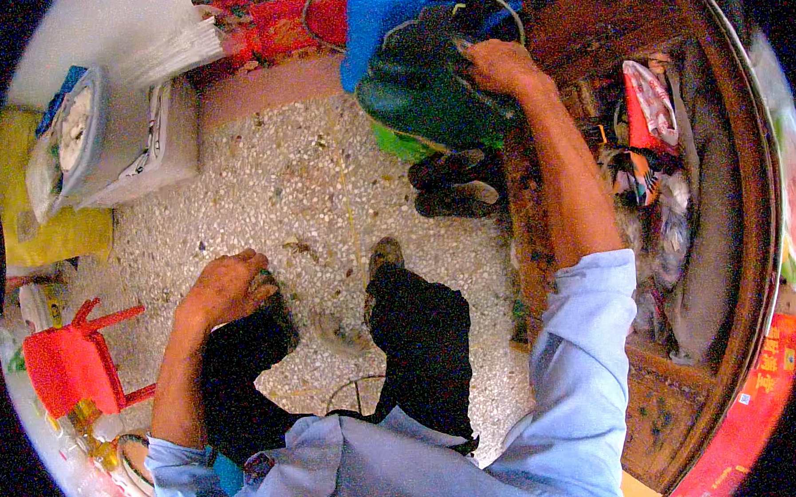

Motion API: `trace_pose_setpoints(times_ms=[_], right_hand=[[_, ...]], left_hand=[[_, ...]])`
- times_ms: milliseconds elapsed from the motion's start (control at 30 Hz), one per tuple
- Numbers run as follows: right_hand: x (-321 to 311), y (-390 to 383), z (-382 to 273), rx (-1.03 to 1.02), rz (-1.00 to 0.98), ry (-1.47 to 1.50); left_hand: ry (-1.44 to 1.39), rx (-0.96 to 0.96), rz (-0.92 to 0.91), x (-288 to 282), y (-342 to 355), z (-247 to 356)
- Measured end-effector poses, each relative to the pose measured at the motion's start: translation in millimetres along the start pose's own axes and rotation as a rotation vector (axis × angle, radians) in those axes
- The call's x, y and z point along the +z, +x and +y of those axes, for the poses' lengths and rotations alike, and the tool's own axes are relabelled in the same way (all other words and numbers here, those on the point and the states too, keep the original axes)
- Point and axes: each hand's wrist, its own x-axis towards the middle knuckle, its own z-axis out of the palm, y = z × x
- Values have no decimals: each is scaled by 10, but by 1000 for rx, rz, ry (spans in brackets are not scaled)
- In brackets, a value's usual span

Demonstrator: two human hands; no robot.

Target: The person organizes various items in a storage area, moving a green plastic bag, a pair of boots, a blue suitcase, and a small red chair. They then pick up a metal dustpan and a cloth, wiping the dustpan before moving a large woven tray.

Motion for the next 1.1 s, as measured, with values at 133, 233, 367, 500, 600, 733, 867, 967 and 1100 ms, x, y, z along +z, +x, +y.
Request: trace_pose_setpoints(times_ms=[133, 233, 367, 500, 600, 733, 867, 967, 1100], right_hand=[[173, 67, 11, -47, 97, 55], [535, 116, 201, -158, 200, 336], [902, 53, 61, 37, 81, 636], [762, -10, -10, 172, 57, 714], [770, -67, 178, -174, 416, 398], [695, -19, 242, 148, 172, 165], [1106, 82, 373, 192, 103, 201], [1584, 93, 526, 97, 97, 197], [1774, 27, 743, -50, 339, 236]], left_hand=[[5, -22, -23, -13, -9, -14], [-10, -26, -24, -65, 16, 47], [-32, -65, -64, -81, 47, 29], [-29, -90, -110, -111, 71, 57], [-44, -14, -10, 24, 91, -25], [-36, -23, -28, -31, 89, 9], [-53, -38, -36, -19, 99, 8], [-51, -26, -19, -33, 116, 5], [-43, -48, -52, -48, 138, 38]])
